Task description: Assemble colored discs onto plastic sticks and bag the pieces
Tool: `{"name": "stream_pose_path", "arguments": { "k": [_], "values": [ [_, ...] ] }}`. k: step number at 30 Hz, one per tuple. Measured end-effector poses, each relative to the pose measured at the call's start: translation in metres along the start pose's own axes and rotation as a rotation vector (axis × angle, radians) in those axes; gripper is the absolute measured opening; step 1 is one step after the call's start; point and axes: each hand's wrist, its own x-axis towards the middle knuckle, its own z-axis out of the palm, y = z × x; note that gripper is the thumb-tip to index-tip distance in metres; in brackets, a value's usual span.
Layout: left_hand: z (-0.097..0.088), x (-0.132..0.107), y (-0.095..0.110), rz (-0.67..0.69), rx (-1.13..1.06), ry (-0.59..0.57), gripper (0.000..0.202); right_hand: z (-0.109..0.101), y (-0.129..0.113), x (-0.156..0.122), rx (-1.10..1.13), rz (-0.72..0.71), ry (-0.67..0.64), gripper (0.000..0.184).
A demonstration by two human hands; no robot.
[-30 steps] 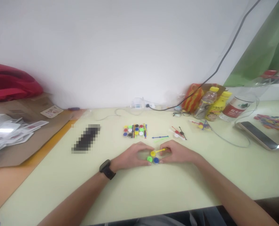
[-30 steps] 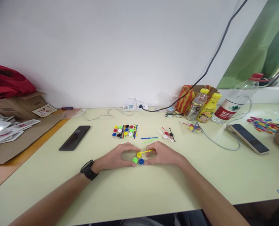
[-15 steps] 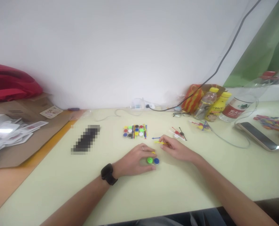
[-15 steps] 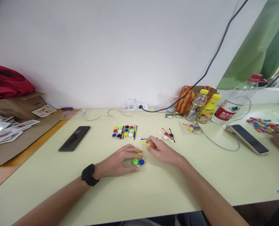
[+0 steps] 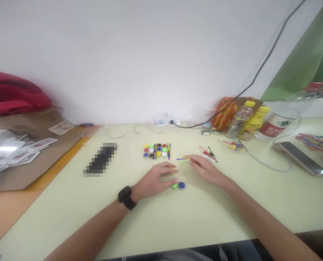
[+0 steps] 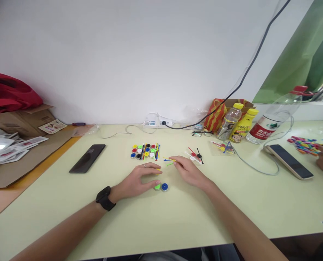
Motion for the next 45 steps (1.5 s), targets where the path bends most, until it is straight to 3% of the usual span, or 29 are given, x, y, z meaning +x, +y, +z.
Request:
{"name": "stream_pose_path", "arguments": {
  "k": [4,8,12,20,30,37,41,45],
  "values": [
    [0.004,0.003,-0.009,-0.063,-0.114,0.101,0.024,0.002,-0.003,-0.003,0.006,0.064,0.009,0.039],
    [0.007,0.003,-0.017,-0.148,-0.134,0.141,0.031,0.003,-0.008,-0.005,0.031,0.109,0.026,0.02],
    [0.005,0.003,-0.011,-0.148,-0.041,0.065,0.032,0.004,-0.009,-0.004,0.068,0.113,0.047,0.014],
    [-0.006,-0.001,0.018,0.063,-0.028,-0.155,0.032,0.01,-0.001,-0.001,0.05,0.0,-0.042,0.023],
    [-0.008,-0.002,0.018,0.079,0.07,-0.221,0.023,0.009,0.004,-0.003,-0.008,-0.034,0.06,0.027],
    [-0.004,-0.001,0.013,0.047,0.022,-0.132,0.029,0.009,0.006,0.0,0.066,-0.049,0.107,0.017],
    [0.0,0.003,0.0,-0.063,-0.071,0.023,0.024,0.009,0.005,0.003,0.175,-0.041,0.181,0.016],
    [0.004,0.007,-0.014,-0.17,-0.182,0.102,0.019,0.01,0.0,0.004,0.348,-0.012,0.19,0.017]
  ]
}}
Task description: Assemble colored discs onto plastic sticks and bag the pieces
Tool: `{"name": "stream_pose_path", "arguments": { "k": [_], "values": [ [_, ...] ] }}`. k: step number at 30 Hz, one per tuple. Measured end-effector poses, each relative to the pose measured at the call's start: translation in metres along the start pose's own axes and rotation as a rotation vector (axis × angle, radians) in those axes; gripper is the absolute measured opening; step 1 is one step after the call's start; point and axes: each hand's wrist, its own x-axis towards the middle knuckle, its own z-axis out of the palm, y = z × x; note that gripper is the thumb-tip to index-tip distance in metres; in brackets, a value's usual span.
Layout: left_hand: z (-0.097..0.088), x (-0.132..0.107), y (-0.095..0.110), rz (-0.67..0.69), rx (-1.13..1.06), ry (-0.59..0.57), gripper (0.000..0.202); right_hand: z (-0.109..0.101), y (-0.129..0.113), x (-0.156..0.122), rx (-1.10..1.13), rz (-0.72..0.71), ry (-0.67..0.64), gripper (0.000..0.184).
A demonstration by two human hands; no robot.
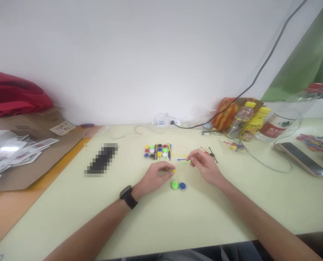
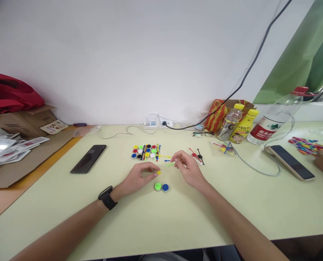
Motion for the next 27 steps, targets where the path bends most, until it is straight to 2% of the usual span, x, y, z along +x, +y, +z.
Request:
{"name": "stream_pose_path", "arguments": {
  "k": [2,6,12,17,22,27],
  "values": [
    [0.0,0.001,-0.005,-0.037,-0.081,0.022,0.024,0.003,-0.003,-0.002,0.074,0.019,-0.051,0.016],
    [-0.003,0.001,-0.009,-0.113,-0.301,0.017,0.047,0.012,-0.008,-0.007,0.123,0.054,-0.169,0.015],
    [-0.002,0.0,0.0,-0.111,-0.4,-0.019,0.041,0.022,-0.01,-0.011,0.061,0.046,-0.238,0.012],
    [0.001,-0.001,0.007,-0.075,-0.348,-0.016,0.037,0.022,-0.005,-0.012,-0.018,0.018,-0.239,0.01],
    [0.005,-0.003,0.007,-0.011,-0.215,0.059,0.029,0.024,-0.007,-0.015,-0.17,-0.027,-0.233,0.01],
    [0.005,-0.005,0.011,0.13,-0.003,0.128,0.018,0.025,-0.011,-0.016,-0.206,-0.044,-0.244,0.013]
  ]
}}
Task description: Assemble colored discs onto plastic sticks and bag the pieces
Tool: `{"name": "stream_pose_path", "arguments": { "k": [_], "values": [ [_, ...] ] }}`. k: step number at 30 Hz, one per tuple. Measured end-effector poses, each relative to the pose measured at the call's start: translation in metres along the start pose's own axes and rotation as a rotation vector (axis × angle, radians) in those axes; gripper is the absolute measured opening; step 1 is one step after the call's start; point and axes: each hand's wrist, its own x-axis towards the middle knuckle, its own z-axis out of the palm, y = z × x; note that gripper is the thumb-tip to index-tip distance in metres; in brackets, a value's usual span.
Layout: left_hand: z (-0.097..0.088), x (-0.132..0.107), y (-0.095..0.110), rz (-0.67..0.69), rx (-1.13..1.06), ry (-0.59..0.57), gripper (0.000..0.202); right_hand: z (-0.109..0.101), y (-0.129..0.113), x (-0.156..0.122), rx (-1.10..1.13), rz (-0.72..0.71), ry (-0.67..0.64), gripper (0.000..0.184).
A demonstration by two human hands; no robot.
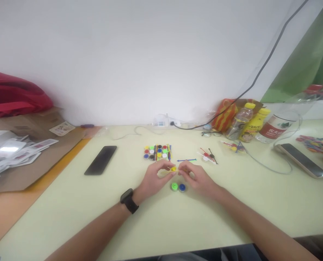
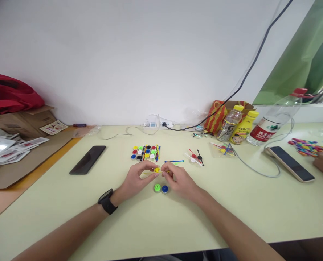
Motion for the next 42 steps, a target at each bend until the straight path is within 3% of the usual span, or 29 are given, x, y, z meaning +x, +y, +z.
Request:
{"name": "stream_pose_path", "arguments": {
  "k": [5,15,19,26,32,38,42],
  "values": [
    [-0.001,0.0,0.008,0.089,0.083,-0.02,0.018,0.001,-0.002,0.001,-0.008,-0.007,-0.012,0.014],
    [-0.002,0.0,0.006,0.086,0.094,-0.017,0.019,0.001,-0.006,-0.001,0.014,-0.02,0.012,0.014],
    [-0.002,0.0,0.006,0.042,0.05,-0.019,0.028,-0.001,-0.007,0.001,0.052,-0.027,0.066,0.016],
    [-0.006,0.005,0.01,-0.125,-0.352,-0.135,0.022,-0.008,-0.003,0.005,0.141,0.024,0.091,0.023],
    [-0.005,0.007,0.004,-0.222,-0.397,-0.13,0.021,-0.008,0.003,0.005,0.103,-0.015,0.266,0.032],
    [-0.003,0.007,0.003,-0.248,-0.439,-0.081,0.02,-0.009,0.002,0.004,0.182,0.001,0.177,0.04],
    [-0.003,0.007,0.002,-0.259,-0.442,-0.067,0.019,-0.003,-0.001,0.002,0.266,0.022,0.157,0.061]
  ]
}}
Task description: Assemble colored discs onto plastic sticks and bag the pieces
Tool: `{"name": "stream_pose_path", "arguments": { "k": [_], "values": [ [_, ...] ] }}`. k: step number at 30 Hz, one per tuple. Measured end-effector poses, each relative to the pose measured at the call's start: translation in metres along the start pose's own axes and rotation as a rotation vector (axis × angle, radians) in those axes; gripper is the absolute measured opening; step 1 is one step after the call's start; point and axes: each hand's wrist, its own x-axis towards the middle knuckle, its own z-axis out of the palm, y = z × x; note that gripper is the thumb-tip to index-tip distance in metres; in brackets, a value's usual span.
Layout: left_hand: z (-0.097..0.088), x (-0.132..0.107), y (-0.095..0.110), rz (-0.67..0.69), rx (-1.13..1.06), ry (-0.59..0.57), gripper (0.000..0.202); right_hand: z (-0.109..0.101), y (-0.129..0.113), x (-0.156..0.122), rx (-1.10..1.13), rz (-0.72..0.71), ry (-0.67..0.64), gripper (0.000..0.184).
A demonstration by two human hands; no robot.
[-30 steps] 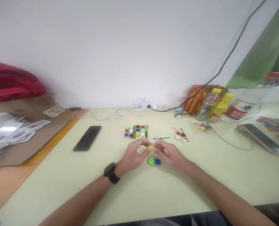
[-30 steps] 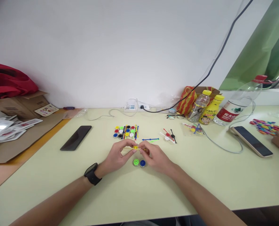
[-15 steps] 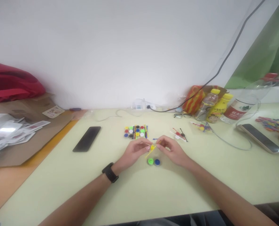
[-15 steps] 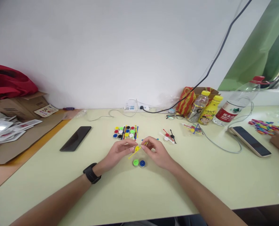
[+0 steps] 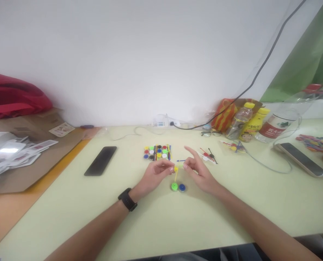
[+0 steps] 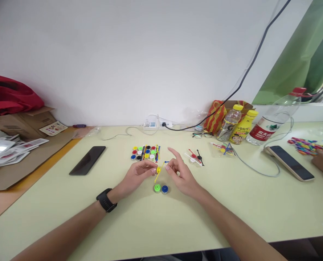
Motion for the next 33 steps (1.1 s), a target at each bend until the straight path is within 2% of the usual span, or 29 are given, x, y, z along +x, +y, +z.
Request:
{"name": "stream_pose_path", "arguments": {
  "k": [2,4,5,7,9,12,17,21,29,33],
  "values": [
    [0.0,0.0,0.0,-0.002,-0.003,0.014,0.02,0.002,0.002,-0.001,0.043,0.016,0.052,0.058],
    [0.0,0.0,0.0,-0.002,0.002,0.031,0.021,0.0,0.005,0.0,0.037,0.057,0.039,0.038],
    [0.001,0.0,0.001,-0.004,0.004,0.04,0.021,-0.002,0.006,0.001,0.026,0.086,-0.005,0.042],
    [0.001,0.0,0.002,-0.008,0.005,0.055,0.022,-0.008,0.009,0.003,0.018,0.128,-0.085,0.064],
    [0.001,0.0,0.003,-0.011,0.0,0.062,0.022,-0.013,0.009,0.006,0.047,0.128,-0.069,0.069],
    [0.001,0.0,0.002,-0.013,-0.007,0.054,0.022,-0.015,0.005,0.008,0.109,0.113,0.016,0.058],
    [0.001,-0.001,0.001,0.004,0.005,0.028,0.023,-0.006,-0.005,0.006,0.161,0.085,-0.052,0.038],
    [0.001,-0.002,-0.001,0.004,-0.013,0.012,0.028,-0.001,-0.007,0.005,0.184,0.093,-0.095,0.036],
    [0.001,-0.001,0.0,-0.017,-0.063,-0.011,0.023,-0.006,-0.003,0.005,0.203,0.069,-0.061,0.027],
    [0.001,-0.002,0.001,-0.005,-0.046,-0.043,0.024,-0.004,-0.001,0.003,0.153,0.065,-0.098,0.031]
  ]
}}
